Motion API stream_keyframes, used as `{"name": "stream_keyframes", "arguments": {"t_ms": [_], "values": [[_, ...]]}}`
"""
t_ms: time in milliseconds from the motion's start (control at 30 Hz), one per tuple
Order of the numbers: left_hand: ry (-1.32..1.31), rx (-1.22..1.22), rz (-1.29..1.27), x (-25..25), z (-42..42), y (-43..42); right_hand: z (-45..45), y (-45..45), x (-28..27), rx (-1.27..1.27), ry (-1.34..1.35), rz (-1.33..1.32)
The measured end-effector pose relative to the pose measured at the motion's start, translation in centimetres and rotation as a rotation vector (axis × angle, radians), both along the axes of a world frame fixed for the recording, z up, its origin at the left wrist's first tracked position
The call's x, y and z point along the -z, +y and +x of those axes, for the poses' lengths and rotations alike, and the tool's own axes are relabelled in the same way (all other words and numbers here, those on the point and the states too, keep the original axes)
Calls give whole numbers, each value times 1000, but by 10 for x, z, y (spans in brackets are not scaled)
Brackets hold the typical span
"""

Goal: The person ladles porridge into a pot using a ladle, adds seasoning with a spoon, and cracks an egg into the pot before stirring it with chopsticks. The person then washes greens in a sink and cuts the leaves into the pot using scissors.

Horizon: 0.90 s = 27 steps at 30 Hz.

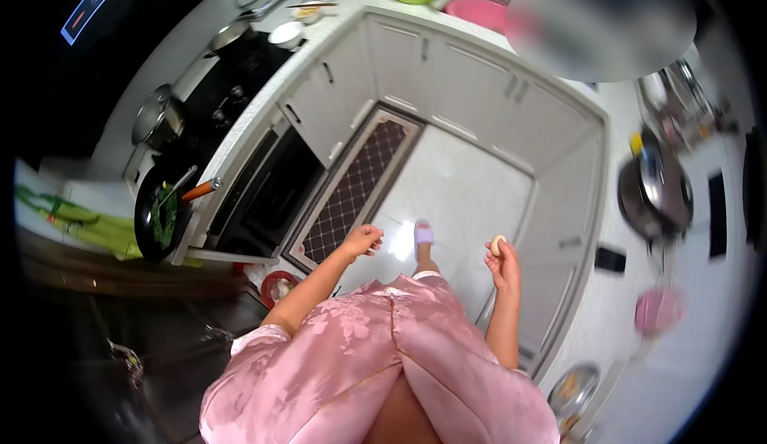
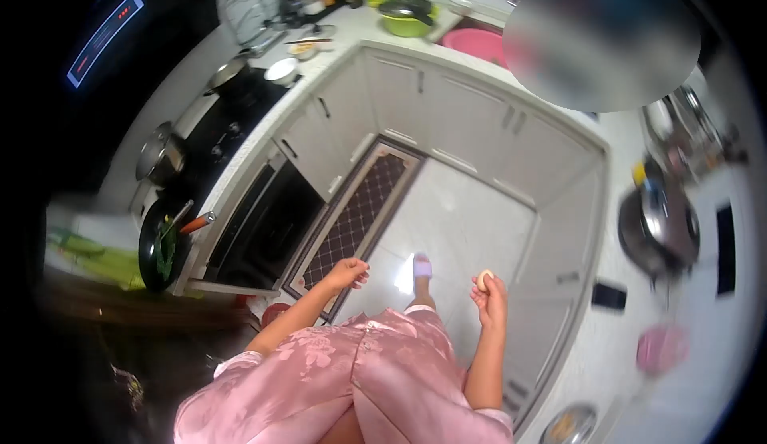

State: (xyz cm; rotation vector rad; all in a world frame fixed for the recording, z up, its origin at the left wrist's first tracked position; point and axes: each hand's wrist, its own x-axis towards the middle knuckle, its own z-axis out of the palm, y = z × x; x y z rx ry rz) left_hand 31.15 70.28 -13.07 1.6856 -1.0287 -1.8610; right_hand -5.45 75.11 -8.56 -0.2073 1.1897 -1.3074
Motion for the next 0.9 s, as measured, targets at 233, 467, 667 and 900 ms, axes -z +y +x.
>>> {"name": "stream_keyframes", "arguments": {"t_ms": [233,467,667,900], "values": [[-27,-385,36,-13,43,-97,55,-240,-29,-505,186,-55],[69,-814,-22,-43,102,-149,241,-429,-67,-1154,59,-275],[82,-979,-114,-52,187,-211,418,-479,-62,-1363,25,-353],[28,-936,-164,-93,250,-285,537,-536,-59,-1351,431,-777]]}}
